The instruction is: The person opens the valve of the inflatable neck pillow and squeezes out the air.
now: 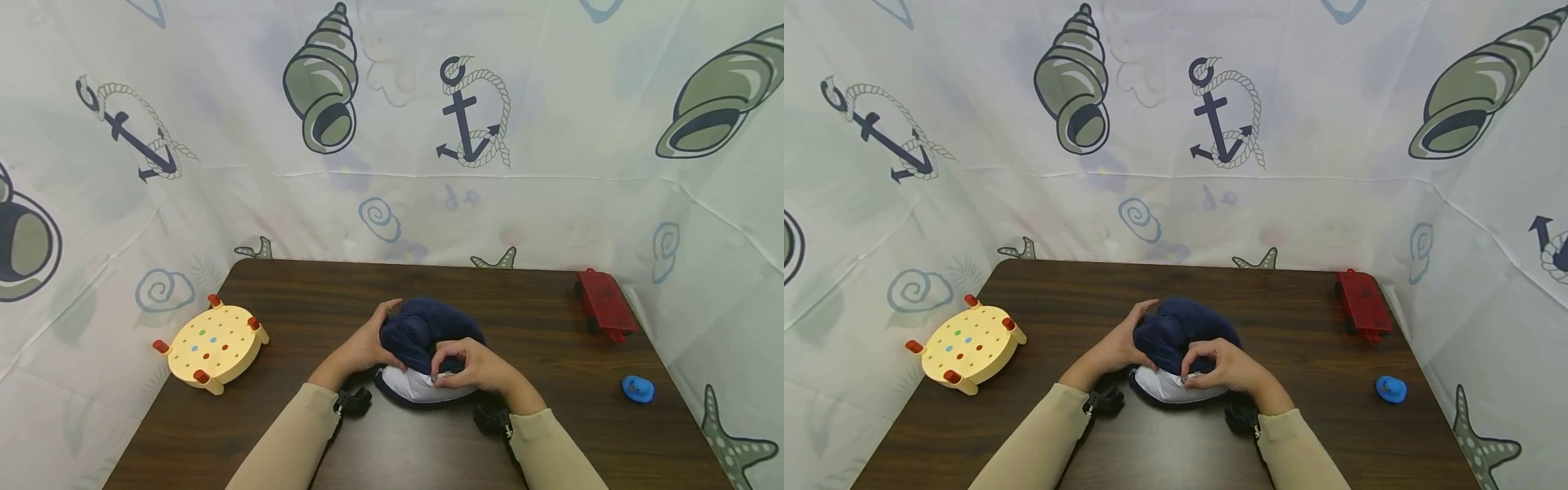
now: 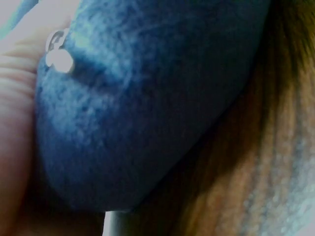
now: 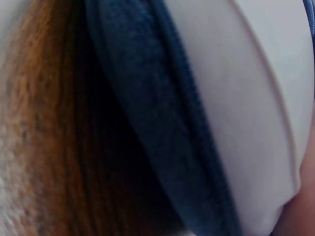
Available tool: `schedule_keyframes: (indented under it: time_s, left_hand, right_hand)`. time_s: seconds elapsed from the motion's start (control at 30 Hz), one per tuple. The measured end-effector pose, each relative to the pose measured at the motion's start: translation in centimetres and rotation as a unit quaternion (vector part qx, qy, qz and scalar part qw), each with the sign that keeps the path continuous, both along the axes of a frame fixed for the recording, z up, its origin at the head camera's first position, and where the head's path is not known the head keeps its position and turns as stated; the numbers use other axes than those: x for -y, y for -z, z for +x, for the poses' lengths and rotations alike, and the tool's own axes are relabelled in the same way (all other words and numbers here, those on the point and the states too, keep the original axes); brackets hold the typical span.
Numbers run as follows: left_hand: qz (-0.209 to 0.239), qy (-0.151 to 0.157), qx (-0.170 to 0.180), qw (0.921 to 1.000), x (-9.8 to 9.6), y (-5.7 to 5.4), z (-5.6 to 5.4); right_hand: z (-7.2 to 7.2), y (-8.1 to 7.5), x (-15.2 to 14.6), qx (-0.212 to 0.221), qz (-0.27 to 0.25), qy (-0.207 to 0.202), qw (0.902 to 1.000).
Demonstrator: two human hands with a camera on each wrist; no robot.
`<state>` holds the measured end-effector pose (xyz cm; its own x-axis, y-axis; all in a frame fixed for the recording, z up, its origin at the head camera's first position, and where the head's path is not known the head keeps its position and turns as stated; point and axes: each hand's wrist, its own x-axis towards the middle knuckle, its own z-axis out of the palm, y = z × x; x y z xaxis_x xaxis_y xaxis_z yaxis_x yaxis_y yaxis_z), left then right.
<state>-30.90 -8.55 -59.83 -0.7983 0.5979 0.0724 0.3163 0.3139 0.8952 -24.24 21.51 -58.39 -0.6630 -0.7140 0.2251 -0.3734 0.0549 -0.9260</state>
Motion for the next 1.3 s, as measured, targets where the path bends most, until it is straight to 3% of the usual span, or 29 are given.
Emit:
schedule_keyframes:
  time_s: [0.17,0.27,0.37,0.5,0.73,0.9,1.13,1.3]
  left_hand:
    - [-0.032,0.001,-0.001,0.9995,-0.2,-0.2,0.0]
    - [-0.039,0.012,-0.025,0.9989,-0.1,-0.1,-0.2]
    - [-0.041,0.021,-0.072,0.9963,0.0,0.4,-0.6]
    - [-0.043,0.015,-0.108,0.9931,0.2,0.4,-0.7]
    - [-0.001,0.022,-0.082,0.9964,0.1,0.0,-0.4]
    - [-0.02,0.004,-0.056,0.9982,0.3,-0.1,-0.2]
    - [-0.022,-0.001,-0.049,0.9986,0.5,0.0,-0.4]
    - [-0.033,0.006,-0.059,0.9977,0.6,0.2,-0.8]
  right_hand:
    - [0.1,-0.2,-0.2,-0.008,-0.017,0.007,0.9998]
    - [0.1,-0.4,-0.5,-0.015,-0.03,0.014,0.9993]
    - [0.1,-0.5,-0.8,-0.024,-0.041,0.022,0.9986]
    - [0.2,-1.0,-0.8,-0.046,-0.036,0.04,0.9975]
    - [0.2,-1.8,-0.5,-0.084,0.004,0.057,0.9948]
    - [0.2,-1.9,-0.1,-0.106,0.027,0.066,0.9918]
    - [0.0,-1.3,0.4,-0.119,-0.003,0.112,0.9866]
    - [0.1,-1.4,0.1,-0.122,-0.014,0.1,0.9874]
